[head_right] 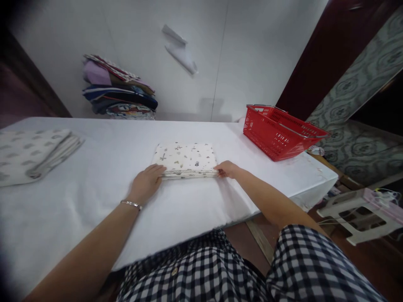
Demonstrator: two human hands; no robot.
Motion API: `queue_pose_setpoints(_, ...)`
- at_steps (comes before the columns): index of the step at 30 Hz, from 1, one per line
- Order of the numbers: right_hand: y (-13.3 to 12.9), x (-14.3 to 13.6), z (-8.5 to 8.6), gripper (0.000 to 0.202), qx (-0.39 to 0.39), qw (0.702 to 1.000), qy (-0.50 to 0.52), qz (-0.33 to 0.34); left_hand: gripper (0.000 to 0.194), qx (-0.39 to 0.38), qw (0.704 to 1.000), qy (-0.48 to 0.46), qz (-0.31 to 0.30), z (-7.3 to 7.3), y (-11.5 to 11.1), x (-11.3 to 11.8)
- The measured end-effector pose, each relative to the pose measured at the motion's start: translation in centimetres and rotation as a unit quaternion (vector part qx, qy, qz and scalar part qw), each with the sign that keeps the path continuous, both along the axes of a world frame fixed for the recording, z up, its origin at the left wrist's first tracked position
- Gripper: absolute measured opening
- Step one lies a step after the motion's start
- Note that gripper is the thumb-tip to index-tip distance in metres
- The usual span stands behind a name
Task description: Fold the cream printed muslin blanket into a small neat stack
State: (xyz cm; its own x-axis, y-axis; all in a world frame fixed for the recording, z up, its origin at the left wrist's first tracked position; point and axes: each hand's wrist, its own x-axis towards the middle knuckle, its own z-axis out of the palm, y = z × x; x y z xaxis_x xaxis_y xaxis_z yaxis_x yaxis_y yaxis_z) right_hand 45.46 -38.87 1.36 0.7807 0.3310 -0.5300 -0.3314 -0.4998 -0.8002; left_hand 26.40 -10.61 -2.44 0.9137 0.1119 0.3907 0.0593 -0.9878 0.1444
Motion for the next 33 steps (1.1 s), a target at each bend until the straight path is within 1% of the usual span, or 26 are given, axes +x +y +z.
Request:
queue_pose_setpoints(5, 0.2, 0.3, 0.2, 0.017, -0.009, 1.0, -0.011, -0.008, 0.041, 0.005, 1.0, 0.005, 0.008, 0.4, 0.1, -0.3)
queue_pose_setpoints(10, 0.3, 0.5, -0.3, 0.019, -0.022, 1.0, 0.003, 0.005, 0.043, -0.014, 0.999, 0.035, 0.015, 0.5, 0.1, -0.4)
queue_pose_setpoints(14, 0.1, 0.5, -0.5, 0.018, -0.018, 1.0, 0.012, 0.015, 0.046, -0.036, 0.998, 0.057, 0.015, 0.8, 0.3, -0.6)
queue_pose_setpoints(18, -0.3, 0.5, -0.7, 0.021, -0.009, 0.999, 0.025, 0.026, 0.045, -0.097, 0.993, 0.066, 0.026, 1.4, 0.4, -1.1)
queue_pose_setpoints(21, -0.4, 0.5, -0.7, 0.027, -0.015, 0.999, 0.02, 0.034, 0.035, -0.161, 0.985, 0.06, 0.035, 1.5, 0.5, -1.2)
queue_pose_setpoints(23, -0.4, 0.4, -0.7, 0.03, -0.034, 0.998, 0.0, 0.046, 0.033, -0.203, 0.977, 0.044, 0.044, 1.4, 0.6, -1.1)
queue_pose_setpoints(25, -0.4, 0.2, -0.5, 0.036, -0.081, 0.993, -0.043, 0.068, 0.035, -0.226, 0.973, 0.024, 0.047, 1.0, 0.6, -0.9)
queue_pose_setpoints(26, -0.3, 0.0, -0.4, 0.041, -0.117, 0.986, -0.083, 0.081, 0.035, -0.228, 0.972, 0.015, 0.045, 0.9, 0.7, -0.7)
queue_pose_setpoints(27, -0.3, -0.2, -0.2, 0.047, -0.158, 0.973, -0.136, 0.096, 0.035, -0.226, 0.973, 0.008, 0.042, 0.7, 0.7, -0.6)
queue_pose_setpoints(28, -0.1, -0.5, 0.0, 0.052, -0.201, 0.952, -0.204, 0.107, 0.034, -0.223, 0.974, 0.002, 0.039, 0.6, 0.7, -0.5)
queue_pose_setpoints(29, 0.1, -1.0, 0.2, 0.054, -0.236, 0.922, -0.283, 0.119, 0.033, -0.219, 0.975, -0.002, 0.037, 0.5, 0.7, -0.4)
queue_pose_setpoints(30, 0.5, -1.5, 0.5, 0.054, -0.257, 0.886, -0.363, 0.133, 0.033, -0.215, 0.976, -0.004, 0.036, 0.5, 0.7, -0.4)
queue_pose_setpoints(32, 1.5, -2.6, 0.9, 0.049, -0.25, 0.815, -0.493, 0.174, 0.033, -0.207, 0.978, -0.004, 0.034, 0.5, 0.6, -0.4)
queue_pose_setpoints(33, 2.3, -3.1, 1.1, 0.048, -0.232, 0.789, -0.533, 0.198, 0.033, -0.203, 0.979, -0.003, 0.033, 0.5, 0.6, -0.4)
